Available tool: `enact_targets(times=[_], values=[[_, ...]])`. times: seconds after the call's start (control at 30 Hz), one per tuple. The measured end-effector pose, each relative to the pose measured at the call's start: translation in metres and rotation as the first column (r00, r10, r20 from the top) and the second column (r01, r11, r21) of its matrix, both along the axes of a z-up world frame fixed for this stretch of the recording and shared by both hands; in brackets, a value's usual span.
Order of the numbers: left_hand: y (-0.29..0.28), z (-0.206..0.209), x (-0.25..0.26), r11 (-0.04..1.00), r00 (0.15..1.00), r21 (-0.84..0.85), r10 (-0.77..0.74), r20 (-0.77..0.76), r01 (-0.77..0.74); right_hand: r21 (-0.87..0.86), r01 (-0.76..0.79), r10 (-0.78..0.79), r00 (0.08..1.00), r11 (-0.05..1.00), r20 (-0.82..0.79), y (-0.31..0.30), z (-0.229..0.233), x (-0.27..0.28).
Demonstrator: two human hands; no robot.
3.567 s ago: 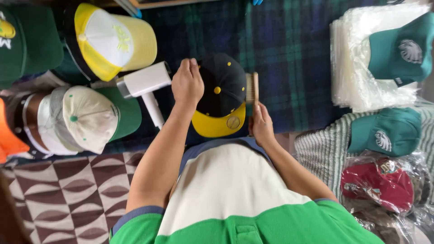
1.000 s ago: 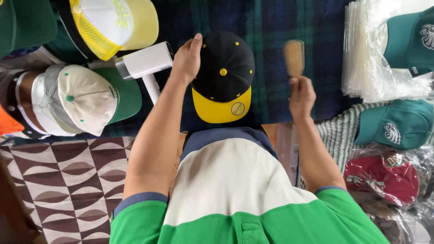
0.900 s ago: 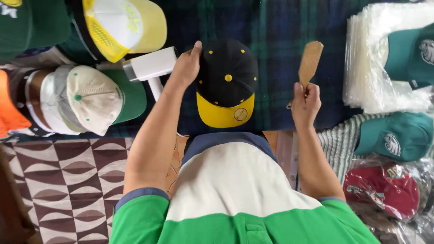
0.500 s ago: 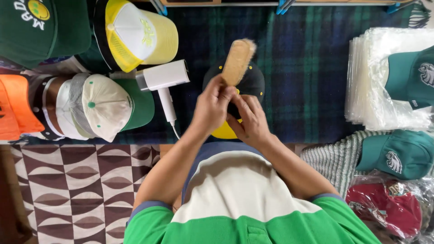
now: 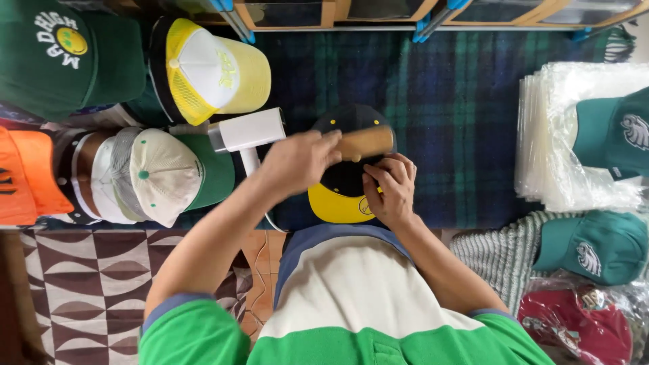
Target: A person uses a wooden brush to clean a yellow and black baseball cap on a workbench.
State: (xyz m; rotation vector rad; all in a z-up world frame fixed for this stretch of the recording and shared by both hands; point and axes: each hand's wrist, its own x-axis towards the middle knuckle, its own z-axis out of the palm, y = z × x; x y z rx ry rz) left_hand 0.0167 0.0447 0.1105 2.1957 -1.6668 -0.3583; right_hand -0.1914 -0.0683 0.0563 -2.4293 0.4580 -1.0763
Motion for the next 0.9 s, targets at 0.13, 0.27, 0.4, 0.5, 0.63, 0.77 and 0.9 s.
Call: enact_targets(times=[0.13, 0.27, 0.4, 0.5, 0.63, 0.77, 0.9], values=[[-0.038, -0.016, 0.057, 0.988, 0.966, 0.107, 0.133, -0.223, -0.112, -0.027, 0.016, -0.016, 1.000, 1.000, 0.004, 0.000, -0.008, 0.001], [-0.067, 0.023, 0.058, 0.964, 0.959, 0.253, 0.146, -0.243, -0.083, -0.018, 0.004, -0.004, 1.000, 1.000, 0.009, 0.002, -0.008, 0.000], [-0.110, -0.005, 0.066, 0.902, 0.952, 0.429, 0.097, -0.291, 0.040, -0.012, 0.007, -0.007, 1.000, 1.000, -0.022, -0.001, -0.006, 0.000], [-0.115, -0.067, 0.101, 0.797, 0.991, 0.600, 0.003, -0.131, 0.077, -0.035, -0.019, 0.019, 1.000, 0.999, -0.001, -0.003, -0.010, -0.001], [-0.088, -0.048, 0.094, 0.797, 0.988, 0.596, 0.150, -0.042, -0.096, -0.023, -0.032, 0.032, 0.999, 0.999, 0.006, -0.007, -0.009, 0.000], [-0.042, 0.025, 0.037, 1.000, 0.994, 0.027, -0.010, -0.105, 0.013, 0.001, -0.043, 0.043, 0.999, 0.999, 0.023, -0.011, -0.021, -0.002], [-0.010, -0.038, 0.051, 0.974, 0.965, 0.002, 0.225, -0.134, -0.227, -0.043, -0.059, 0.060, 0.998, 0.997, 0.012, -0.015, -0.017, 0.002]])
